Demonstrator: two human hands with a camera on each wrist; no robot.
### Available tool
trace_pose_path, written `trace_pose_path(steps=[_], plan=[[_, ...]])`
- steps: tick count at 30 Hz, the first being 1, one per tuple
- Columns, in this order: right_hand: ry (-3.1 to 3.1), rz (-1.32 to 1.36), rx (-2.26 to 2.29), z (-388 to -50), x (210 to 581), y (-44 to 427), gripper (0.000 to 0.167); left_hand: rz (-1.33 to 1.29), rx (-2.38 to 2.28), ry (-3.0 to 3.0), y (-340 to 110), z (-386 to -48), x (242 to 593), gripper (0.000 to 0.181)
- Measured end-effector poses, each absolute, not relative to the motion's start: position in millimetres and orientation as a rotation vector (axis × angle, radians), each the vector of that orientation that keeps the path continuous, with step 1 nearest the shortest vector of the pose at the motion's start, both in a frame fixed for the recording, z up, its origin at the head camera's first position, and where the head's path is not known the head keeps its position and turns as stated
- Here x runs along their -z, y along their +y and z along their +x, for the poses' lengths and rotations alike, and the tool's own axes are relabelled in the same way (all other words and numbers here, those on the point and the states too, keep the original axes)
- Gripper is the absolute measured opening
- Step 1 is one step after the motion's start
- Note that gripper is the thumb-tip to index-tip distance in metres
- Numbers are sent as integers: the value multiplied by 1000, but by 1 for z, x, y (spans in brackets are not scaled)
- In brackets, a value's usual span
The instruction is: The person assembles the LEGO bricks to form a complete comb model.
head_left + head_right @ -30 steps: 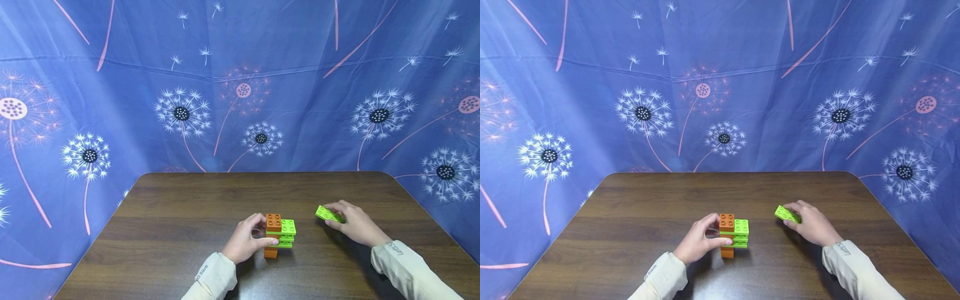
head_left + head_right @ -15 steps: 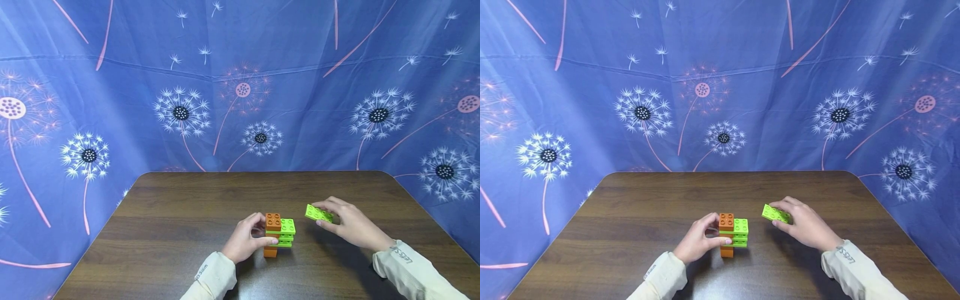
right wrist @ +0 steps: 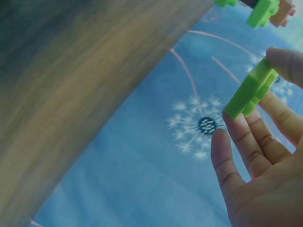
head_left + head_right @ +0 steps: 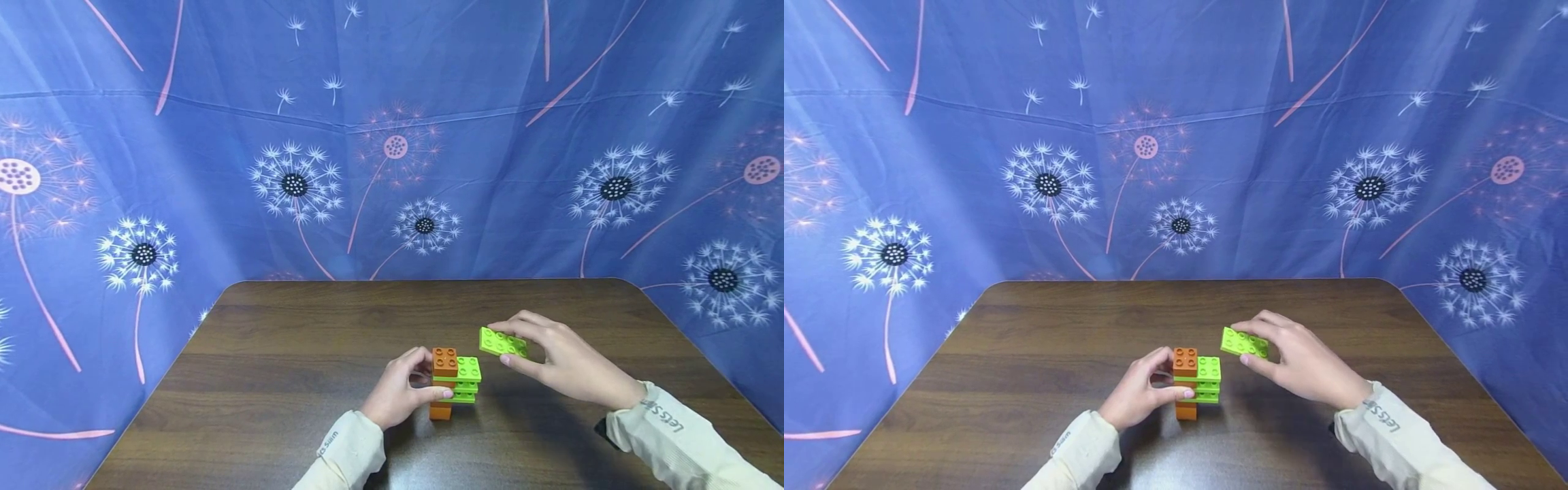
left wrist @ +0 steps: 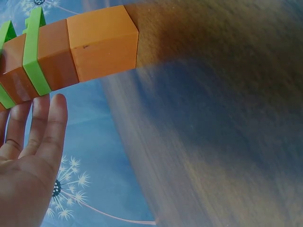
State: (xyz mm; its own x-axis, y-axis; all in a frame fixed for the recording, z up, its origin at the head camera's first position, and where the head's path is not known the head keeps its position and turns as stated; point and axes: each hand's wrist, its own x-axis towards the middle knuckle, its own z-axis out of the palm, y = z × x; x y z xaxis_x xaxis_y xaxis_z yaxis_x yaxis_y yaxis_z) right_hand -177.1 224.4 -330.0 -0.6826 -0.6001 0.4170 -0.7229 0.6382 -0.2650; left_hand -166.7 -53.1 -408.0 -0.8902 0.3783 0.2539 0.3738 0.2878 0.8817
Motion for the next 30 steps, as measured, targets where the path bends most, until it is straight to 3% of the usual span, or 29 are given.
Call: trace_pose_path(steps=[30], plan=[[-2540,1331,-704,-171,312,180,42,760,-1729,2502,-54,-167,408,28]])
